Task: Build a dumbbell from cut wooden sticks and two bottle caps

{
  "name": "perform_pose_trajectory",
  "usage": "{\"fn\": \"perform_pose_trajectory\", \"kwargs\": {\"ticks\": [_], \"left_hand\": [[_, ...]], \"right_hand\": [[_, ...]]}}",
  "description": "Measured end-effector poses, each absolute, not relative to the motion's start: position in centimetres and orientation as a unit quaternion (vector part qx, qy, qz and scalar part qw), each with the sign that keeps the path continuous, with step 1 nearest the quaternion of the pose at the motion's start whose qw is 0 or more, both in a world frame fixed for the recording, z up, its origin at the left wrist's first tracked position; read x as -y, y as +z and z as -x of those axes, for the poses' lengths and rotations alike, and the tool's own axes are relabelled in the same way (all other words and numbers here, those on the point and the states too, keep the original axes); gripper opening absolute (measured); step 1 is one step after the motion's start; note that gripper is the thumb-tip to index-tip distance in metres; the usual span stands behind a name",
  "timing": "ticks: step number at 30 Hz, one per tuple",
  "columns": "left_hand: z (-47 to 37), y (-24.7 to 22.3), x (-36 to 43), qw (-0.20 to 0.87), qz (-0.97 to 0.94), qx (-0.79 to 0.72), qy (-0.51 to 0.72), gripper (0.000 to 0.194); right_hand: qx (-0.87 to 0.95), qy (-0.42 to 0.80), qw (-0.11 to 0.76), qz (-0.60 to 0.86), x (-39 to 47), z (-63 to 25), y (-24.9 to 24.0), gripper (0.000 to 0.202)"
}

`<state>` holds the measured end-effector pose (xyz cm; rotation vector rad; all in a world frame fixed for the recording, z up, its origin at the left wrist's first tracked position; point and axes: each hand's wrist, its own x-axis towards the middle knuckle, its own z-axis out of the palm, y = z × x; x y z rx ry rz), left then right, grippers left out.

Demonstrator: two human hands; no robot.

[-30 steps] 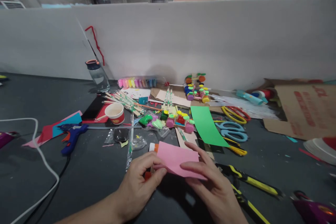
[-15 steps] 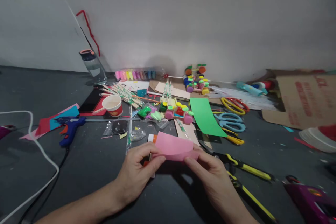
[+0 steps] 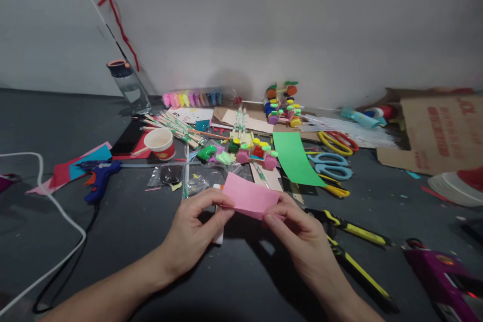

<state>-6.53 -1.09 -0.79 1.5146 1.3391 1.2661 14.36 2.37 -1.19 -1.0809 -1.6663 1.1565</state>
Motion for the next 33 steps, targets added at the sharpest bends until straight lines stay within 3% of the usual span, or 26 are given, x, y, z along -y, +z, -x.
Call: {"fn": "perform_pose_trajectory", "kwargs": {"ticks": [5, 10, 16, 24, 33], "left_hand": [[6.9, -0.2, 0.8, 0.378, -0.6, -0.535, 0.459, 0.016], [6.8, -0.3, 1.1, 0.398, -0.599, -0.534, 0.445, 0.008], [6.6, -0.8, 1.3, 0.352, -0.631, -0.533, 0.441, 0.005], [6.3, -1.2, 1.5, 0.449, -0.577, -0.527, 0.434, 0.009], [6.1, -0.7, 1.7, 0.401, -0.61, -0.528, 0.434, 0.014]], "right_hand": [[0.677, 0.41, 0.437, 0.428, -2.5, -14.6, -1.6, 0.014], [0.699, 0.382, 0.444, 0.41, -2.3, -14.7, -1.9, 0.01], [0.681, 0.433, 0.411, 0.424, -2.1, -14.4, -1.8, 0.002], [0.685, 0.429, 0.369, 0.458, -1.6, -14.3, -2.1, 0.006], [0.674, 0.45, 0.367, 0.456, -1.8, -13.8, -1.7, 0.021]]}}
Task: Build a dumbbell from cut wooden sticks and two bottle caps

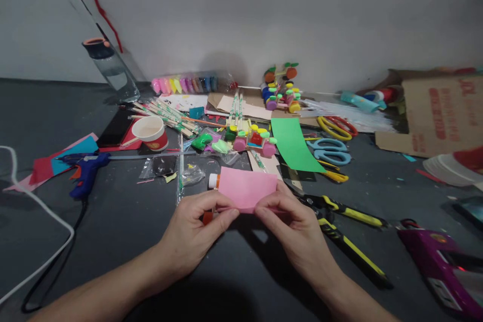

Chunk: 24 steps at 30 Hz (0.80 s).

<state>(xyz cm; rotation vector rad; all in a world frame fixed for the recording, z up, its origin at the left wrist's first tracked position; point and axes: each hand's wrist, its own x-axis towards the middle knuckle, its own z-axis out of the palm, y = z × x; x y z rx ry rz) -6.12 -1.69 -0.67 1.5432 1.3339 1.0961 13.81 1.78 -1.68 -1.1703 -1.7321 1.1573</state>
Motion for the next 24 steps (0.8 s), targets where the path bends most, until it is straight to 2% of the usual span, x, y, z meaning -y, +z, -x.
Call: {"fn": "perform_pose_trajectory", "kwargs": {"ticks": [11, 18, 24], "left_hand": [[6.0, -1.7, 2.0, 0.428, -0.562, -0.551, 0.445, 0.024], [5.8, -1.9, 2.1, 0.41, -0.558, -0.56, 0.455, 0.022], [5.3, -1.4, 1.8, 0.444, -0.523, -0.545, 0.483, 0.017]], "right_hand": [[0.662, 0.452, 0.375, 0.465, -1.7, -13.6, -1.8, 0.023], [0.66, 0.455, 0.375, 0.465, -1.8, -13.3, -1.7, 0.025], [0.648, 0.459, 0.376, 0.477, -1.8, -13.3, -2.0, 0.025]]}}
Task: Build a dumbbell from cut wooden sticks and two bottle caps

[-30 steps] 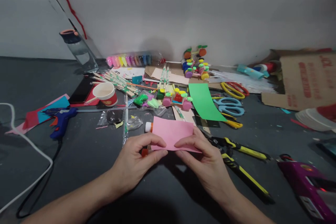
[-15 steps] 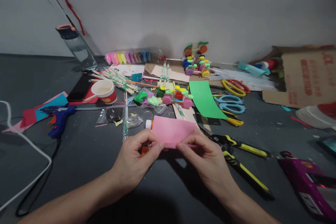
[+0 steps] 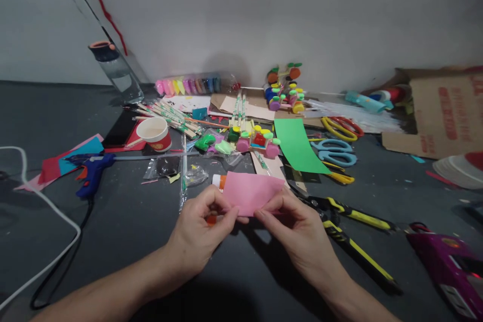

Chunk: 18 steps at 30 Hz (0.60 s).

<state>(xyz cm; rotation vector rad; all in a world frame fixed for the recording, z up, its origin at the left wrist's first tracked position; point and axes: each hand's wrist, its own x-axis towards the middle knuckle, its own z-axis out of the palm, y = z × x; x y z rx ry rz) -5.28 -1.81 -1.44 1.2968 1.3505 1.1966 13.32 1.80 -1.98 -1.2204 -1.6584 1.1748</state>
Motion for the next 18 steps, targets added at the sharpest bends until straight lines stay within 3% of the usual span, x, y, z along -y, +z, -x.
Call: {"fn": "perform_pose_trajectory", "kwargs": {"ticks": [18], "left_hand": [[5.52, -1.53, 1.66, 0.446, -0.514, -0.561, 0.471, 0.017]], "right_hand": [[0.625, 0.511, 0.344, 0.48, -2.37, -13.39, -2.21, 0.031]]}}
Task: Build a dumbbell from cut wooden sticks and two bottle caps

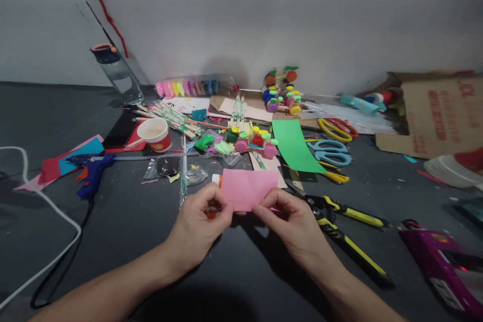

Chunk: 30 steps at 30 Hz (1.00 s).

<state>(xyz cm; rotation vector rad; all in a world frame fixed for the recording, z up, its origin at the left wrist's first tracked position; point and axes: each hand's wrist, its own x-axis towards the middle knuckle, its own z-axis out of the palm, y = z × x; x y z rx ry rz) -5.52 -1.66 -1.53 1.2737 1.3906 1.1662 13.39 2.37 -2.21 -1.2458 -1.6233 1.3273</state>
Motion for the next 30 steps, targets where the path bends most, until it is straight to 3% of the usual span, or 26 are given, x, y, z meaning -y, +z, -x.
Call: {"fn": "perform_pose_trajectory", "kwargs": {"ticks": [8, 16, 23, 30], "left_hand": [[5.2, -1.9, 1.6, 0.479, -0.484, -0.549, 0.485, 0.013], [5.4, -0.8, 1.1, 0.606, -0.409, -0.515, 0.448, 0.056], [5.7, -0.8, 1.1, 0.6, -0.468, -0.483, 0.434, 0.032], [6.0, -0.8, 1.2, 0.578, -0.49, -0.483, 0.437, 0.032]], "right_hand": [[0.628, 0.489, 0.358, 0.488, -2.3, -13.3, -2.4, 0.032], [0.638, 0.466, 0.345, 0.508, -2.3, -14.0, -2.6, 0.032], [0.628, 0.469, 0.352, 0.512, -2.2, -13.7, -2.4, 0.032], [0.581, 0.491, 0.407, 0.506, -2.3, -13.7, -2.3, 0.029]]}}
